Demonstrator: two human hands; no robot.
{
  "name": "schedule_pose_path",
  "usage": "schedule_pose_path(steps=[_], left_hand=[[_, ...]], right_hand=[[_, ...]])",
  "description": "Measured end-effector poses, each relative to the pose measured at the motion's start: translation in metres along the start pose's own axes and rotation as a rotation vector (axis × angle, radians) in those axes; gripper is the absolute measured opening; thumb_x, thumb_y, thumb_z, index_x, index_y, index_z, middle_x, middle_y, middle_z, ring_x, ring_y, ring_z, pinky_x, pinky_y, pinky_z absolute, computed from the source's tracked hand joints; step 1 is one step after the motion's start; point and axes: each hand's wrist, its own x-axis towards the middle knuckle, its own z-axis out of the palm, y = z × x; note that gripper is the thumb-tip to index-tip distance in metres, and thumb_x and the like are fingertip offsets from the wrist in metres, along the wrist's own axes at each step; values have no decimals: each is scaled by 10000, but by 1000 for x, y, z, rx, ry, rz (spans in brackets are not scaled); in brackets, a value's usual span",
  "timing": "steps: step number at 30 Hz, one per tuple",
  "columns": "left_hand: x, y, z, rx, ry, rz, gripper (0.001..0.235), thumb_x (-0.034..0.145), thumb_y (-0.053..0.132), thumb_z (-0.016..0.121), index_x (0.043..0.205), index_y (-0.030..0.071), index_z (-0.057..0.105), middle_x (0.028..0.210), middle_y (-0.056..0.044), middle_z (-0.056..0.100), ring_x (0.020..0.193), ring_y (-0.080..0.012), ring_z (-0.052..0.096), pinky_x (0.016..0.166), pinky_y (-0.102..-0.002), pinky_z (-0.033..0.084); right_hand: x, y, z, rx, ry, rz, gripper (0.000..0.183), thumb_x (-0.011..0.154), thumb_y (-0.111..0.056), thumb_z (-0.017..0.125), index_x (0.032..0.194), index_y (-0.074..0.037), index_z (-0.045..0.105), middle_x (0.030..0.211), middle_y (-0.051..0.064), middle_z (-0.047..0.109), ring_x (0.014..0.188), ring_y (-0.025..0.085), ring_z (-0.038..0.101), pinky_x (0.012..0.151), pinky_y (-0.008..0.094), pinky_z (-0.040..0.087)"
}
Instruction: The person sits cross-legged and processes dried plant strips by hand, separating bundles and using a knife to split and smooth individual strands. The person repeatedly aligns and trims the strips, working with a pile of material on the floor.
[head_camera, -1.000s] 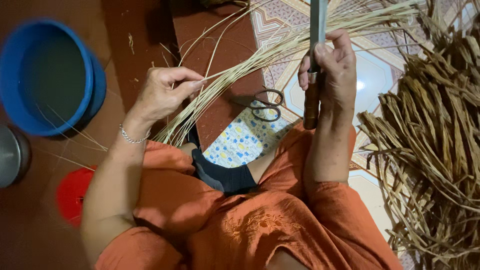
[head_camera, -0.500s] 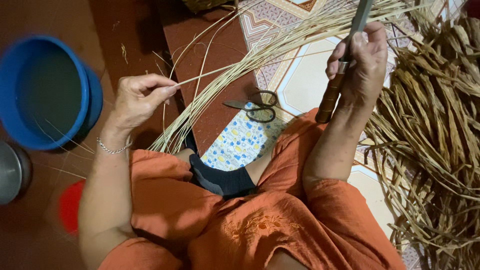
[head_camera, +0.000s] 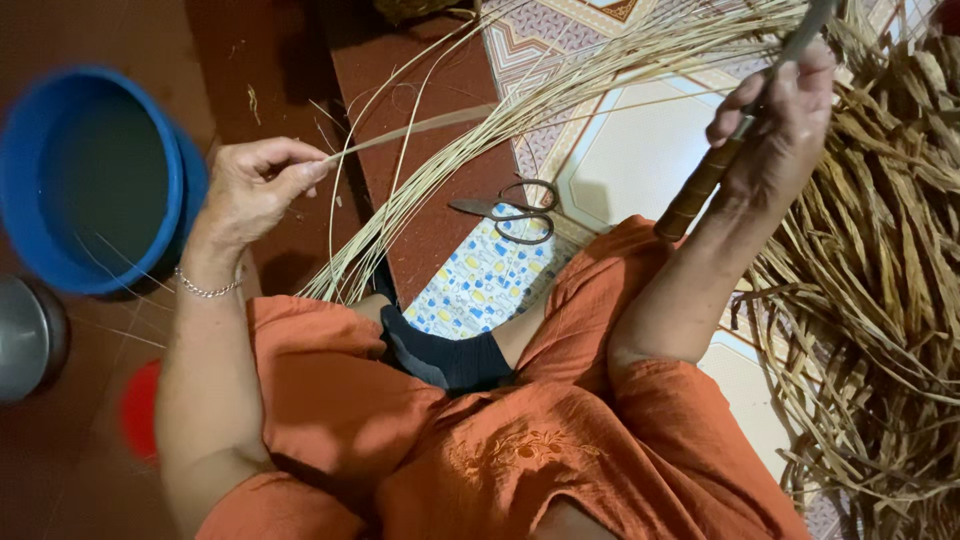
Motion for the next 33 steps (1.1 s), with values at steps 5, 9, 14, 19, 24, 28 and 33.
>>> schedule_pose_path(steps=[5, 9, 14, 19, 24, 28, 33], left_hand=[[2, 5, -3, -56, 46, -39, 110, 1025, 82, 711, 1100, 24, 767, 893, -18, 740, 766, -56, 659, 674, -200, 530], [15, 14, 22, -92, -37, -14, 132, 1031, 106, 699, 1111, 27, 766, 841, -8, 718, 707, -49, 634, 620, -203, 516], [21, 25, 65, -259, -57, -76, 128, 1010, 127, 707, 1078, 42, 773, 774, 21, 686, 665, -29, 595, 563, -198, 461], [27, 28, 85, -214, -123, -45, 173, 988, 139, 727, 876, 11, 697, 698, -1, 669, 615, -29, 597, 531, -200, 467], [27, 31, 88, -188, -165, -56, 176, 987, 163, 727, 884, 20, 714, 684, 15, 690, 604, -23, 652, 512, -184, 517], [22, 42, 83, -339, -218, -37, 141, 1017, 152, 692, 1073, 42, 761, 708, 37, 653, 598, -12, 577, 523, -181, 472], [18, 50, 71, -278, -216, -14, 157, 1013, 143, 690, 1106, 40, 763, 701, 50, 651, 597, 1, 552, 525, -185, 437]], right_hand=[[-1, -11, -7, -36, 69, -81, 252, 1186, -88, 642, 1379, 22, 523, 829, 164, 698, 571, 214, 639, 423, 281, 472], [-15, 2, 48, -112, -118, 37, 376, 1152, -115, 667, 1464, 31, 517, 737, 102, 657, 509, 165, 604, 405, 271, 463], [-48, 44, 150, -162, -384, 505, 375, 1043, -124, 689, 1311, -15, 451, 756, 115, 672, 543, 194, 625, 444, 297, 509], [-77, 62, 200, -112, -620, 660, 357, 1047, -116, 605, 1354, -19, 450, 777, 122, 686, 568, 183, 642, 474, 264, 493], [-87, 60, 204, -149, -487, 679, 257, 1068, -58, 586, 1290, 1, 471, 754, 131, 668, 536, 185, 615, 459, 285, 489], [-78, 57, 197, -113, -463, 652, 224, 1047, -38, 564, 1252, -7, 479, 757, 136, 673, 533, 184, 619, 458, 289, 499], [-66, 52, 179, -119, -404, 554, 183, 1062, -49, 571, 1208, -2, 471, 786, 157, 672, 546, 204, 613, 472, 299, 496]])
